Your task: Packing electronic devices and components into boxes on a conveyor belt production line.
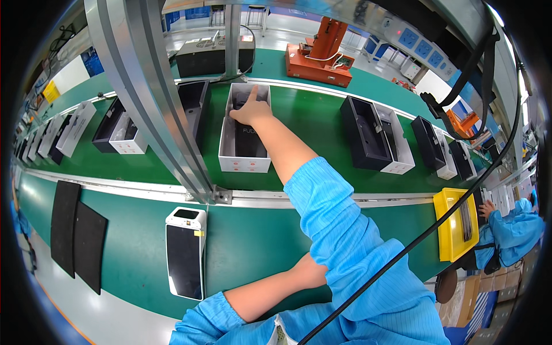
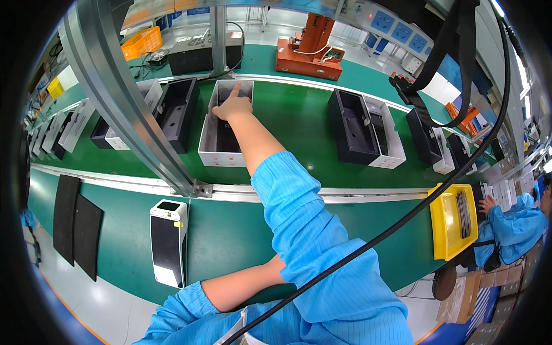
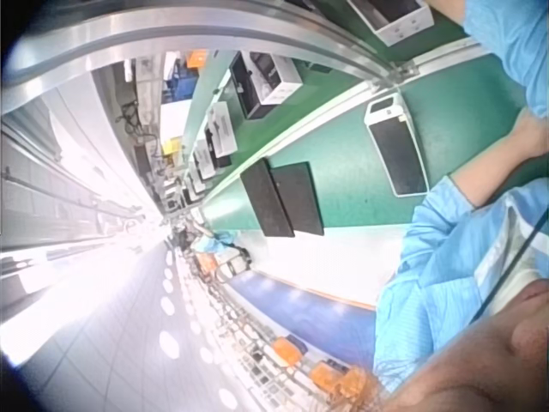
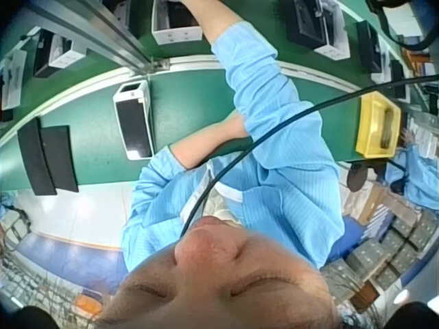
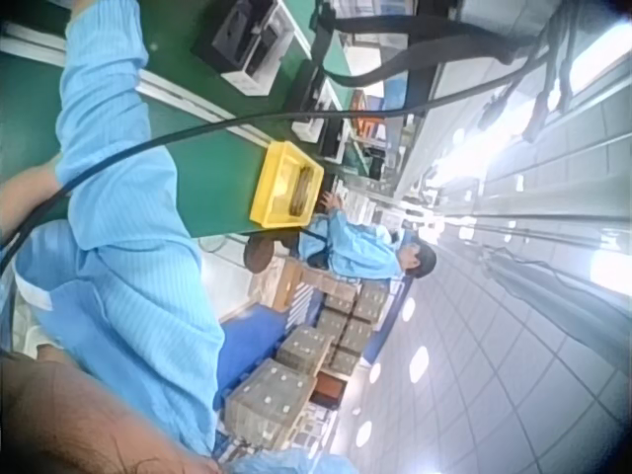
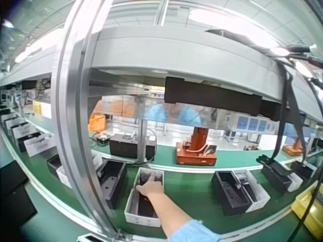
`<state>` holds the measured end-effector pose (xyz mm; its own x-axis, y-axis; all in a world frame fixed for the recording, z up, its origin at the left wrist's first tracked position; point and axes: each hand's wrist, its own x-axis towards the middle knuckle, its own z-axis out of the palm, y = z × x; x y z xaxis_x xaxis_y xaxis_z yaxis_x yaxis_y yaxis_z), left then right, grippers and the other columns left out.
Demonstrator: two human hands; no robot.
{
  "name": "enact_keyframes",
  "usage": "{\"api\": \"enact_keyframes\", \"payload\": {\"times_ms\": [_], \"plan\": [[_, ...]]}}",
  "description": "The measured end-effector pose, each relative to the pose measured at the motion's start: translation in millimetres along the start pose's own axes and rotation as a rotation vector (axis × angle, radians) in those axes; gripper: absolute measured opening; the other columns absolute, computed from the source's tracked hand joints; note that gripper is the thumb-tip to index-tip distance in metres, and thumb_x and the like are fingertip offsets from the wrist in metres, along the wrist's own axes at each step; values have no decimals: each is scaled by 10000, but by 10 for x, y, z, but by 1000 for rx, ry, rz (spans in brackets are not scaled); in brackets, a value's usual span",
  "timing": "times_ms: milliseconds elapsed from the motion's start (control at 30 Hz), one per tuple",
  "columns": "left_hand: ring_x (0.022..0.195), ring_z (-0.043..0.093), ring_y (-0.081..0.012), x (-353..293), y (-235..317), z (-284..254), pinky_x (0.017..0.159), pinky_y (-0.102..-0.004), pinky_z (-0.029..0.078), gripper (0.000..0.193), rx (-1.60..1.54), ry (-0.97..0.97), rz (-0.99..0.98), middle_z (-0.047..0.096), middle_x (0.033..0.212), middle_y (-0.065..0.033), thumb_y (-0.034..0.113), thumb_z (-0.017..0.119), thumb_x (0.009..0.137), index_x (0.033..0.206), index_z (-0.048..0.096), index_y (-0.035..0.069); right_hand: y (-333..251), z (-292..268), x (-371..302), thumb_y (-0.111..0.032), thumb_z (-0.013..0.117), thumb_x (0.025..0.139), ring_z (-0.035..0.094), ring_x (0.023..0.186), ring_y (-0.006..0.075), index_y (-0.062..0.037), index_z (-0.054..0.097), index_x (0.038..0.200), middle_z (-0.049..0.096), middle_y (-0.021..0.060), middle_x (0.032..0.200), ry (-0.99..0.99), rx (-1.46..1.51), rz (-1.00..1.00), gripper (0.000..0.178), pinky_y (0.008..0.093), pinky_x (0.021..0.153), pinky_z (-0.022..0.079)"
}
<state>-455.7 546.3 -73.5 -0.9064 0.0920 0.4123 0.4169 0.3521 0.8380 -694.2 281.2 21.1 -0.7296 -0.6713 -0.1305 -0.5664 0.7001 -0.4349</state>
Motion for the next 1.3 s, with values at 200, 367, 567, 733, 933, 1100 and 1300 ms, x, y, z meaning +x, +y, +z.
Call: {"api": "enact_keyframes", "payload": {"times_ms": [200, 367, 567, 733, 933, 1100, 1300], "plan": [[1158, 542, -405, -79, -106, 67, 962, -456, 469, 439, 58, 17, 36, 578, 1250, -198, 143, 655, 782, 1207, 605, 45, -107, 8, -67, -560, 682, 771, 549, 1217, 415, -47, -130, 1532, 382, 430, 1371, -19, -6, 0, 1226, 386, 995, 466], [962, 630, -366, 63, 23, 34, 819, -427, 525, 301, 61, -128, -127, 650, 1046, -161, 128, 602, 835, 1126, 640, 62, 24, -41, -442, -467, 610, 898, 491, 1262, 452, -41, 54, 1549, 319, 371, 1460, 100, 15, -318, 957, 440, 1062, 408], [851, 666, -272, 226, 316, -77, 754, -375, 533, 225, -44, -126, -88, 667, 979, -122, 113, 596, 874, 1080, 681, 85, 1245, -568, -1649, -219, 578, 952, 451, 1296, 374, -97, 480, 1383, 469, 201, 1407, 453, 204, -728, 458, 421, 1095, 366], [871, 660, -261, 243, 343, 11, 772, -337, 537, 261, 30, -186, -119, 668, 987, -115, 7, 541, 878, 1085, 685, 72, 2154, -1222, -2883, -138, 586, 946, 615, 1069, 313, -52, 625, 1194, 643, 144, 1162, 776, 385, -621, 265, 376, 918, 482], [814, 660, -170, 327, 507, 70, 747, -296, 541, 239, 72, -199, -119, 655, 953, -87, 10, 539, 908, 1080, 699, 57, 2418, -1544, -4281, -145, 574, 950, 615, 1059, 301, -54, 626, 1188, 644, 137, 1154, 1122, 689, -725, 260, 373, 918, 479], [811, 656, -156, 326, 495, 141, 738, -277, 540, 225, -15, -173, -207, 657, 960, -93, -6, 518, 932, 1063, 697, 33, 2305, -1446, -4971, -151, 564, 953, 615, 1050, 291, -55, 627, 1183, 644, 131, 1148, 1155, 809, -1151, 256, 371, 917, 477], [798, 654, -167, 454, 492, 277, 755, -285, 528, 241, 28, -209, -146, 656, 940, -95, -27, 511, 904, 1054, 691, 25, 2320, -1412, -5385, -158, 553, 958, 615, 1040, 279, -57, 628, 1177, 645, 123, 1140, 1113, 825, -1446, 253, 369, 917, 474]]}}
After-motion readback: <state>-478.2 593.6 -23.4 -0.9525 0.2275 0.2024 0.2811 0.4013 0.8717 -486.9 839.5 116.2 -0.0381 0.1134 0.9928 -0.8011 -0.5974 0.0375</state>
